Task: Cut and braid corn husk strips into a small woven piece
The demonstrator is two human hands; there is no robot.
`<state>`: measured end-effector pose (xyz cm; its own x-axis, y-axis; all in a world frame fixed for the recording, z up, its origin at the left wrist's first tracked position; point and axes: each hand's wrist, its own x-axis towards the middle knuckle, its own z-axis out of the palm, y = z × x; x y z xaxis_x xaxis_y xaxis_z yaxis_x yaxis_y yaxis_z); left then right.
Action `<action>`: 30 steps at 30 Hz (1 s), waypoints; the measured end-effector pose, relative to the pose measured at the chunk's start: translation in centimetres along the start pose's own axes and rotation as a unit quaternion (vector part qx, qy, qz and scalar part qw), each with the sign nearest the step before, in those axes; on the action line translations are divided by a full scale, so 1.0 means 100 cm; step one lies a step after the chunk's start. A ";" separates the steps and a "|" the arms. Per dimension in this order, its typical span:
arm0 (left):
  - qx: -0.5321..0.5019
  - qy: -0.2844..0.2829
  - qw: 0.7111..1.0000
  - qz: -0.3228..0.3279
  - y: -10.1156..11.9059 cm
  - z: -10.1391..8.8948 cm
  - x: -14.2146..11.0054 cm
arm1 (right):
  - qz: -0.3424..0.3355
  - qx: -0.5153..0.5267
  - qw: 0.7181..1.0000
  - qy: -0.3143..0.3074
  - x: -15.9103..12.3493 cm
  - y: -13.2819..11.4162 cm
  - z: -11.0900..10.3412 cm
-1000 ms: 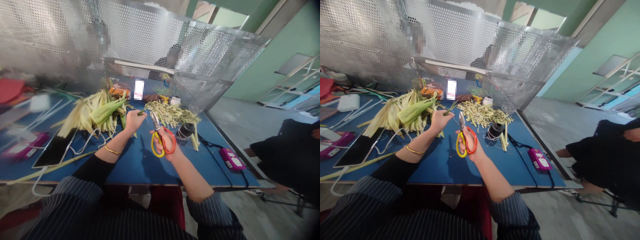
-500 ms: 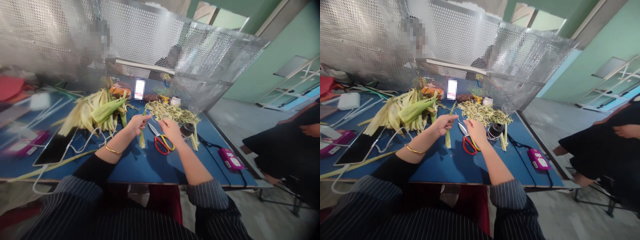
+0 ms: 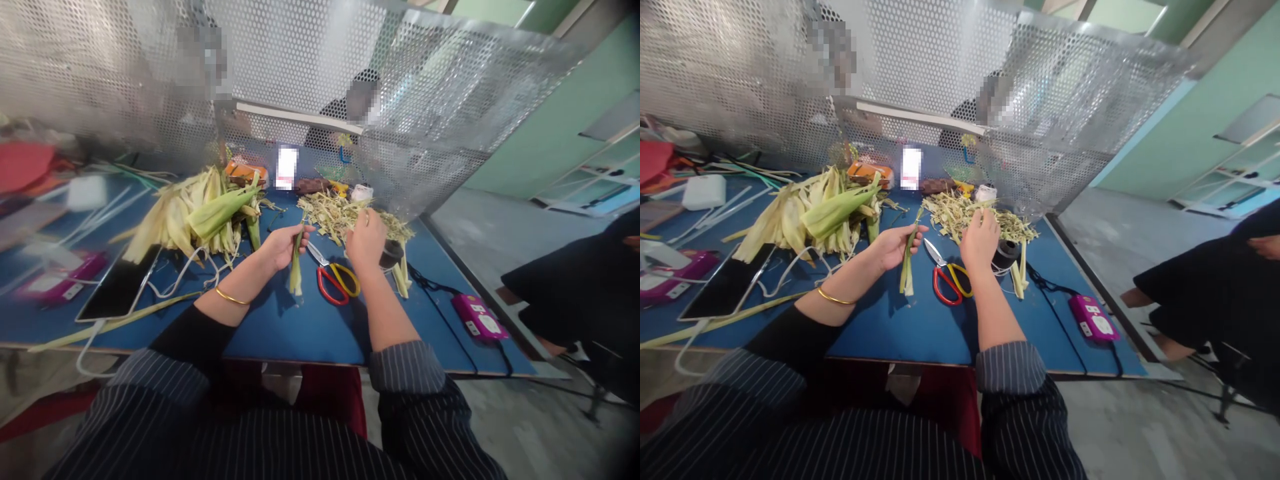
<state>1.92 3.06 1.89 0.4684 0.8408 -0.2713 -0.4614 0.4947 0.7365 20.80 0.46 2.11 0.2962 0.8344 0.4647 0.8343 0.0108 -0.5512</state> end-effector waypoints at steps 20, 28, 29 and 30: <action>0.144 0.076 0.972 0.168 -0.012 -0.002 -0.023 | 0.079 0.423 0.858 -0.280 -0.053 -0.037 0.017; 0.217 0.123 0.946 0.206 -0.016 -0.002 -0.018 | 0.118 0.443 0.840 -0.291 -0.053 -0.039 0.017; 0.228 0.132 0.939 0.222 -0.015 -0.003 -0.017 | 0.129 0.450 0.835 -0.290 -0.052 -0.039 0.015; 0.240 0.138 0.930 0.241 -0.015 -0.004 -0.015 | 0.140 0.456 0.830 -0.290 -0.051 -0.039 0.013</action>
<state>1.59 1.15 0.99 0.0519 0.9967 0.0618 -0.1479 -0.0536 0.9876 15.44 -3.14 1.02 -0.0759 0.9965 -0.0363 -0.0059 -0.0368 -0.9993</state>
